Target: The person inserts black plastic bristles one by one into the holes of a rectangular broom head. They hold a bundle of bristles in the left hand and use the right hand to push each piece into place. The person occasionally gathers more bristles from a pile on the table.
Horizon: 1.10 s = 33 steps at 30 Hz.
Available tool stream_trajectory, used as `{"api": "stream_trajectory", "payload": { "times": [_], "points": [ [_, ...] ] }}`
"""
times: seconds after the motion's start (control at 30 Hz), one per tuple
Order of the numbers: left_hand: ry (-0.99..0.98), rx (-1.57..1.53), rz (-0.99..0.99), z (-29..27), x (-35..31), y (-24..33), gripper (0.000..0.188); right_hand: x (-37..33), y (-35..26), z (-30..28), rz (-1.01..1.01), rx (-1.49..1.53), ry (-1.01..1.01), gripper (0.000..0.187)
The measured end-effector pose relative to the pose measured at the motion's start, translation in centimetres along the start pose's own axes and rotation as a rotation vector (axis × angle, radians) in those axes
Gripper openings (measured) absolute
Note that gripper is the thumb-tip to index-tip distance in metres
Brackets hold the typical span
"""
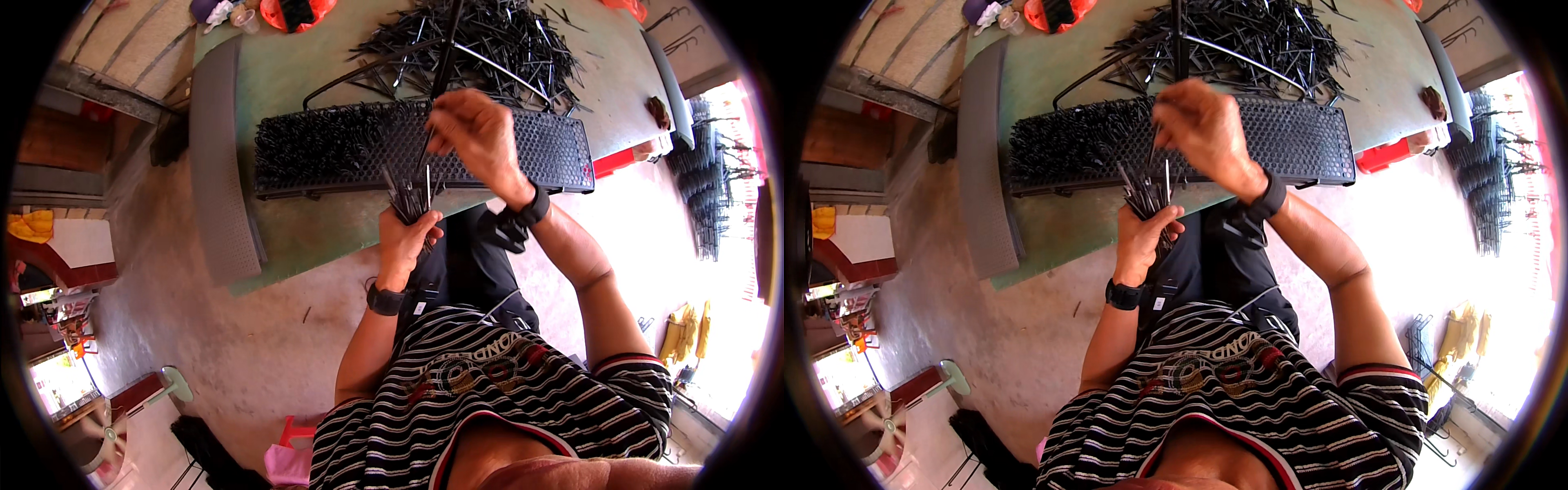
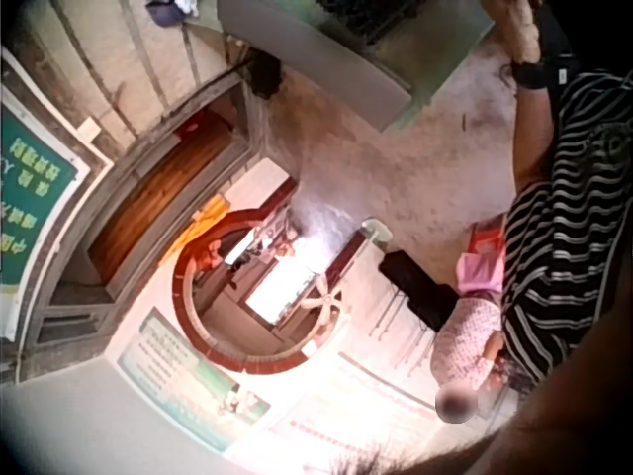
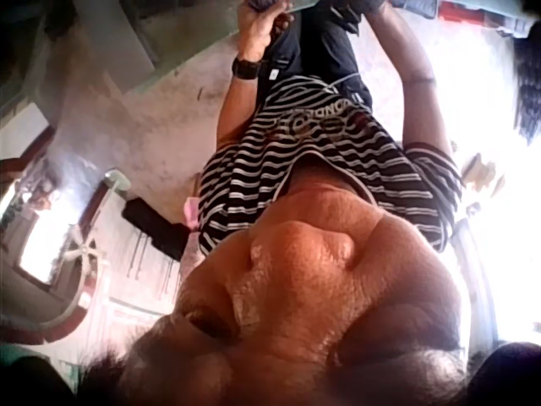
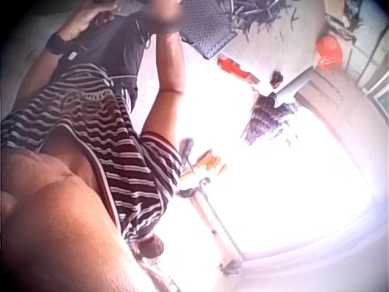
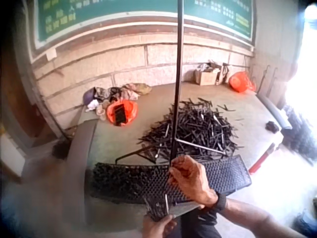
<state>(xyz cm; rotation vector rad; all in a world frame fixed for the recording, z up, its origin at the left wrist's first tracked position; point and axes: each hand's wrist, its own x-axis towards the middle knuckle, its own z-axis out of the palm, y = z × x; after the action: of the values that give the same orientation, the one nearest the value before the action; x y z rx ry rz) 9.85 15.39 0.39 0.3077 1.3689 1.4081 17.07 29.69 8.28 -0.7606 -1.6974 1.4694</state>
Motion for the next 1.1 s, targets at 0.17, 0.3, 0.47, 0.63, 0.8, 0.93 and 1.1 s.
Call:
{"api": "stream_trajectory", "payload": {
  "times": [0.17, 0.3, 0.47, 0.63, 0.8, 0.93, 1.1],
  "points": [
    [0.006, -0.187, 0.009, 0.0, 0.0, 0.1, 0.017, 2.3, 3.1, -0.8, -0.295, -0.255, 0.171, 0.019],
    [0.031, -0.245, 0.018, -0.4, -0.1, 0.4, 0.018, 3.3, 5.0, -0.6, -0.412, -0.428, 0.128, 0.017],
    [0.070, -0.282, 0.028, -0.8, -0.1, 0.4, 0.014, 4.1, 5.9, -0.3, -0.419, -0.523, 0.065, 0.011],
    [0.094, -0.324, 0.022, -0.7, -0.5, 1.3, 0.014, 5.1, 6.1, -0.4, -0.558, -0.922, -0.068, 0.004],
    [0.121, -0.310, 0.023, -0.8, -0.6, 1.4, 0.017, 4.6, 4.9, -0.4, -0.427, -0.863, -0.118, 0.011],
    [0.132, -0.329, 0.029, -1.0, -0.4, 1.3, 0.018, 0.3, 1.0, 0.0, 0.317, -0.351, -0.514, 0.022],
    [0.018, -0.325, 0.066, -0.5, -0.6, 1.7, 0.019, -1.7, 3.2, -0.2, 0.448, -0.187, -0.574, 0.020]
  ]
}}
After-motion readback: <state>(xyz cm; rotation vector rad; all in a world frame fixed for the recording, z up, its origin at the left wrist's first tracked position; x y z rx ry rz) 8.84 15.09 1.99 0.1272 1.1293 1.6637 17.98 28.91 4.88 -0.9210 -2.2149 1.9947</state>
